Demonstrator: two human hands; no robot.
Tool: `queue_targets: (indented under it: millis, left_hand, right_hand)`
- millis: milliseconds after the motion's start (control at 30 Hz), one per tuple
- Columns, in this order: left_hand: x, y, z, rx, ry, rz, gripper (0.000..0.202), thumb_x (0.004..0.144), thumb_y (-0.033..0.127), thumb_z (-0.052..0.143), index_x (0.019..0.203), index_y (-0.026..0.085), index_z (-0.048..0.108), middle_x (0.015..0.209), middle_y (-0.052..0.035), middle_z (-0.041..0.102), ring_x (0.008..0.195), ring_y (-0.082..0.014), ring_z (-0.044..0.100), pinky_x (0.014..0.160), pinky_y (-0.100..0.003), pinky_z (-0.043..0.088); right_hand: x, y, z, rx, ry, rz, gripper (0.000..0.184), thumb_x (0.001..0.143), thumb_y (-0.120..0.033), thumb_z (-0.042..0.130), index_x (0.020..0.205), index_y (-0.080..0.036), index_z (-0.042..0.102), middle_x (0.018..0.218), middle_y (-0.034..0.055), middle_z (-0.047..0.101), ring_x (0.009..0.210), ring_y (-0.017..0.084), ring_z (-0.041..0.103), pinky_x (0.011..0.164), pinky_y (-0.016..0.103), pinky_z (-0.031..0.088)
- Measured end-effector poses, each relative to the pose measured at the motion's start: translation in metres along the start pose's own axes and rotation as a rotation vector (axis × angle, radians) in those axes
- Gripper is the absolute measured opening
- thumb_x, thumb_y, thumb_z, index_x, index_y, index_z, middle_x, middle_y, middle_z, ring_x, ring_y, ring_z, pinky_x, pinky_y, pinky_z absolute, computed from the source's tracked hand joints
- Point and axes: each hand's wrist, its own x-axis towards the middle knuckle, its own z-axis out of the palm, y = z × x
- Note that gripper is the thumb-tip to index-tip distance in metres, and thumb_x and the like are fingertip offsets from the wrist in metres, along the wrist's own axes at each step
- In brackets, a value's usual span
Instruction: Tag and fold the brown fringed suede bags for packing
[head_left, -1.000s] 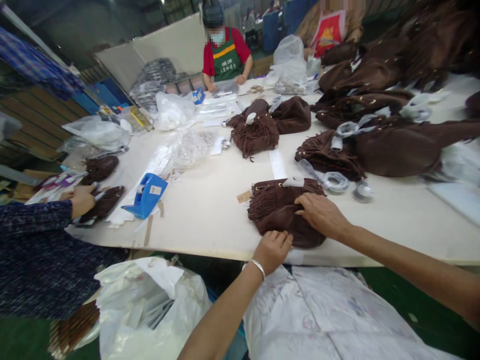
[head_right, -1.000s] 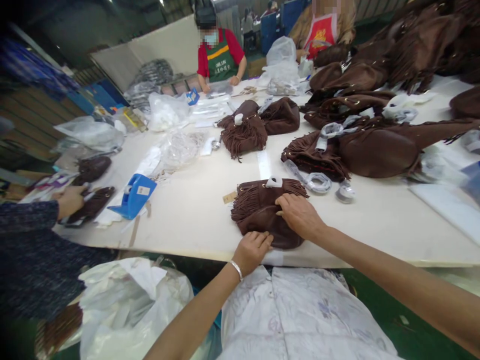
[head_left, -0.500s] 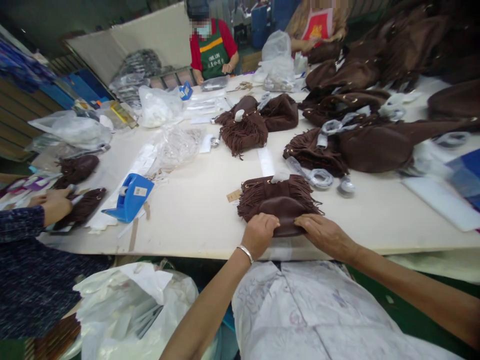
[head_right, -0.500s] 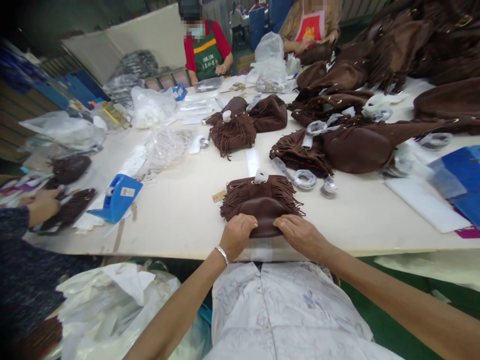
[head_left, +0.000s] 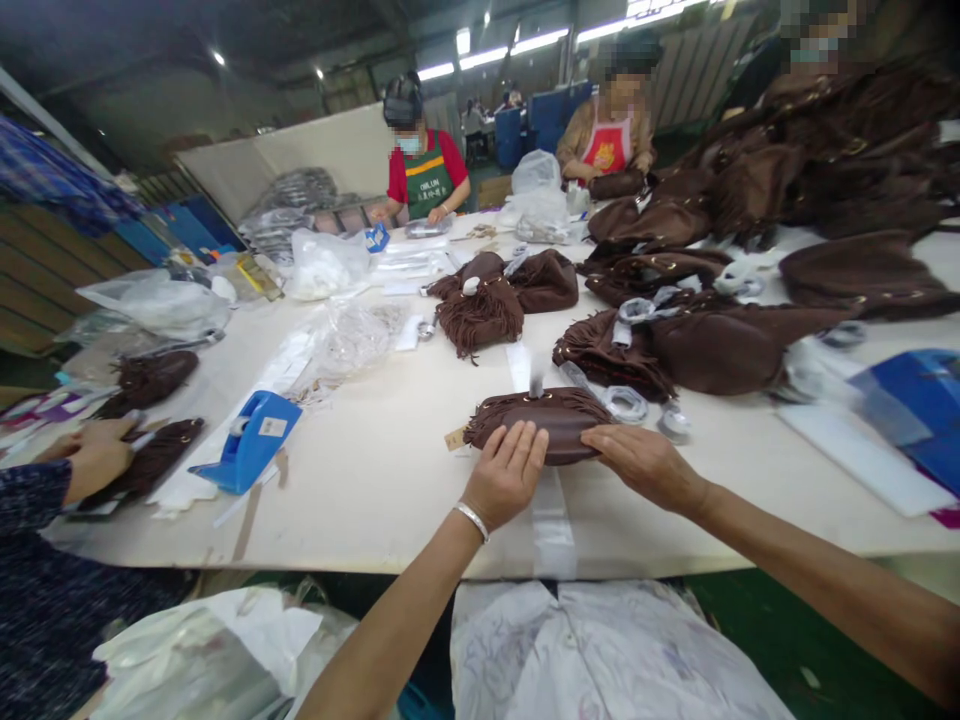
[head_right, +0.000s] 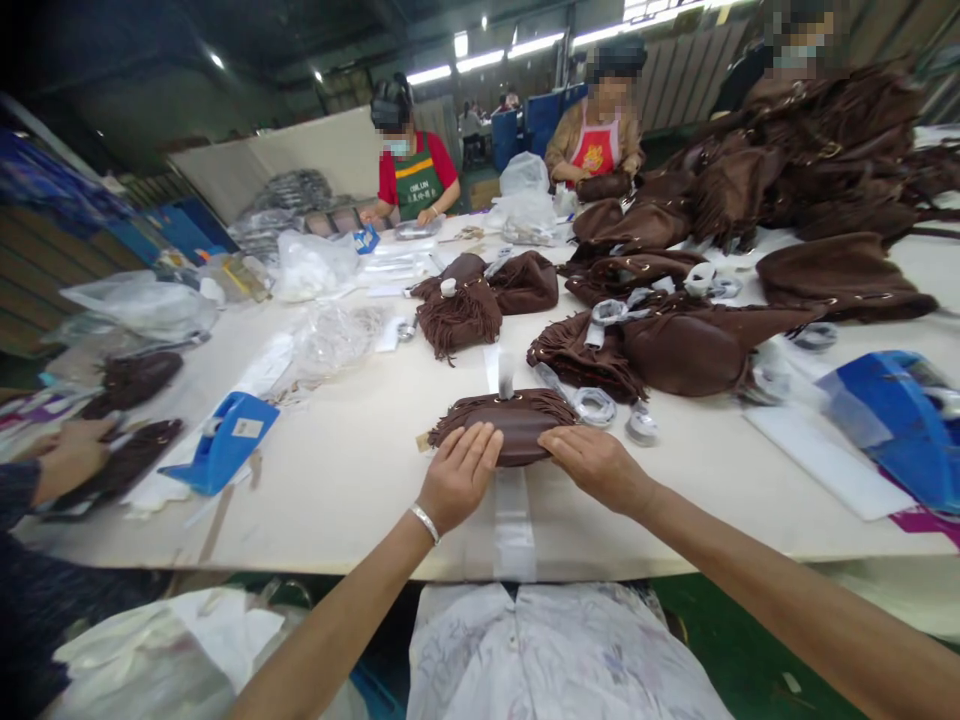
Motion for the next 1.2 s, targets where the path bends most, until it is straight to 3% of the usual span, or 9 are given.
queue_targets:
  millis: [167,300,467,600,733,867,967,1067,1200]
  left_hand:
    - [0.011,-0.022,-0.005,0.037,-0.084,0.144,0.044,0.095,0.013,0.037,0.139,0.011,0.044,0.124,-0.0195,0.065,0.121,-0.0270,0.059,0.103,-0.048,0.049]
    - [0.029,-0.039,-0.010,0.069,-0.094,0.262,0.042,0.096,0.016,0.039,0.136,0.005,0.044,0.113,-0.0202,0.069,0.109,-0.0263,0.066,0.096,-0.045,0.053]
    - [0.048,-0.049,-0.014,0.129,-0.083,0.323,0.046,0.096,0.013,0.038,0.141,0.009,0.038,0.101,-0.0144,0.070,0.098,-0.0217,0.068,0.097,-0.044,0.052]
    - [0.051,-0.053,-0.013,0.142,-0.078,0.342,0.037,0.095,0.013,0.040,0.131,0.010,0.049,0.086,-0.0098,0.068,0.084,-0.0183,0.068,0.098,-0.044,0.052]
    - [0.060,-0.054,-0.014,0.084,-0.066,0.306,0.026,0.095,0.014,0.041,0.116,0.011,0.057,0.102,-0.0154,0.068,0.096,-0.0201,0.067,0.099,-0.044,0.050]
    - [0.069,-0.051,-0.019,-0.022,-0.122,0.273,0.024,0.095,0.014,0.040,0.109,0.013,0.060,0.124,-0.0140,0.064,0.114,-0.0209,0.061,0.108,-0.046,0.042]
    - [0.060,-0.042,-0.022,-0.081,-0.189,0.255,0.026,0.095,0.013,0.038,0.107,0.014,0.061,0.122,-0.0121,0.066,0.113,-0.0188,0.062,0.113,-0.047,0.037]
    - [0.035,-0.023,-0.017,-0.052,-0.171,0.235,0.030,0.095,0.013,0.038,0.114,0.011,0.060,0.125,-0.0150,0.065,0.117,-0.0213,0.060,0.113,-0.048,0.037]
    - [-0.009,0.016,0.008,0.002,-0.108,0.201,0.034,0.094,0.017,0.044,0.125,0.007,0.056,0.130,-0.0181,0.062,0.122,-0.0264,0.057,0.109,-0.048,0.043]
  right_hand:
    - [0.010,-0.002,-0.004,-0.002,-0.051,0.002,0.022,0.097,-0.023,0.048,0.116,-0.018,0.059,0.108,0.0108,0.069,0.101,0.023,0.065,0.093,0.040,0.053]
    - [0.019,-0.005,-0.005,-0.043,0.036,0.030,0.039,0.093,-0.034,0.058,0.127,-0.016,0.052,0.124,0.0157,0.062,0.116,0.028,0.058,0.101,0.046,0.048]
    - [0.030,0.002,0.002,-0.181,0.072,-0.083,0.032,0.095,-0.020,0.053,0.127,-0.018,0.054,0.117,0.0127,0.066,0.113,0.026,0.060,0.100,0.046,0.048]
    - [0.037,0.009,0.000,-0.256,0.051,-0.170,0.035,0.095,-0.010,0.048,0.129,-0.017,0.056,0.121,0.0120,0.066,0.113,0.025,0.061,0.102,0.045,0.047]
    - [0.040,0.010,-0.004,-0.313,0.072,-0.196,0.041,0.095,-0.013,0.050,0.136,-0.015,0.051,0.130,0.0139,0.061,0.118,0.025,0.058,0.103,0.046,0.046]
    - [0.041,0.004,-0.005,-0.312,0.172,-0.249,0.030,0.092,-0.012,0.055,0.122,-0.013,0.060,0.119,0.0137,0.067,0.111,0.025,0.060,0.097,0.044,0.049]
    - [0.039,-0.006,-0.004,-0.261,0.139,-0.249,0.023,0.093,-0.010,0.053,0.112,-0.013,0.064,0.108,0.0108,0.071,0.100,0.020,0.064,0.093,0.040,0.051]
    - [0.029,-0.021,0.001,-0.204,0.100,-0.225,0.021,0.093,-0.009,0.051,0.107,-0.013,0.066,0.106,0.0095,0.071,0.098,0.019,0.064,0.094,0.040,0.049]
    - [-0.002,-0.040,0.023,-0.147,0.052,-0.165,0.022,0.094,-0.008,0.048,0.103,-0.014,0.066,0.104,0.0090,0.071,0.097,0.019,0.064,0.096,0.039,0.047]
